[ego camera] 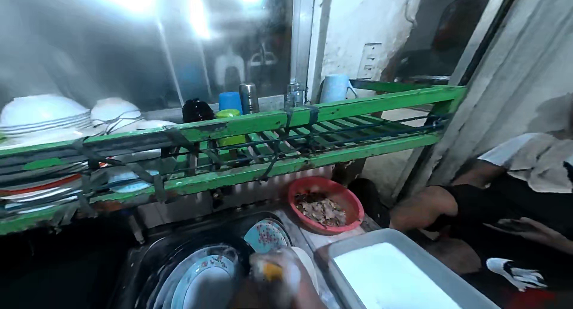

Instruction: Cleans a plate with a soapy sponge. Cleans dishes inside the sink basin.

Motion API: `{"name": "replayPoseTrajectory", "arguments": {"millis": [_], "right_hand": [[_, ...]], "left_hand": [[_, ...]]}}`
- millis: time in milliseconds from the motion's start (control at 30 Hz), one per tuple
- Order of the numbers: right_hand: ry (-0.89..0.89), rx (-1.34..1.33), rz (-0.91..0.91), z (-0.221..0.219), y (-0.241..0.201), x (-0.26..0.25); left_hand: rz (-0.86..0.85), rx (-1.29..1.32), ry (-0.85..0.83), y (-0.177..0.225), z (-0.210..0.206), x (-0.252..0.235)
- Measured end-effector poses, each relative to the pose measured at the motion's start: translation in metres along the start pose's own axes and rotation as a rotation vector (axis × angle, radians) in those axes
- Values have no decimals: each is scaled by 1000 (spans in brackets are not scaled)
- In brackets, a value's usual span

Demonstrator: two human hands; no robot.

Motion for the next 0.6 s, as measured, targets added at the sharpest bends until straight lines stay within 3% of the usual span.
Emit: {"name": "replayPoseTrajectory", "arguments": {"millis": [33, 100, 167, 200, 267, 367, 400, 433, 533, 600], "right_hand": [[50, -11, -37, 0, 12, 0], [171, -3, -367, 13, 51, -3], [145, 23, -684, 28, 81, -16], [95, 61, -713, 31, 80, -20], [-20, 127, -586, 25, 52, -18], [-21, 87, -63, -1, 6, -13], [16, 44, 24, -6, 5, -13], [17, -28, -35, -6, 15, -14], [105, -68, -529, 10, 79, -17], [114, -60, -625, 9, 101, -6]], "left_hand": [[-38, 55, 28, -2, -1, -5], [-85, 165, 60, -15, 0, -11], [-59, 202, 97, -25, 4, -12], [-12, 209, 95, -25, 5, -10], [69, 152, 22, -22, 3, -6], [-63, 90, -61, -12, -4, -13], [-84, 128, -34, -12, -3, -14], [-67, 185, 16, -12, -1, -11], [12, 353, 184, -20, 7, 1], [-25, 513, 245, -30, 9, 1]]}}
Point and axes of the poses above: each hand's wrist, its own x-axis away from the middle knuckle, its own z-axis out of the back of the hand, y = z × x, the point moved 5 cm from there along -x, towards the middle knuckle, and after that the axes turned 2 degrees about -x, right-handed, at the moved point
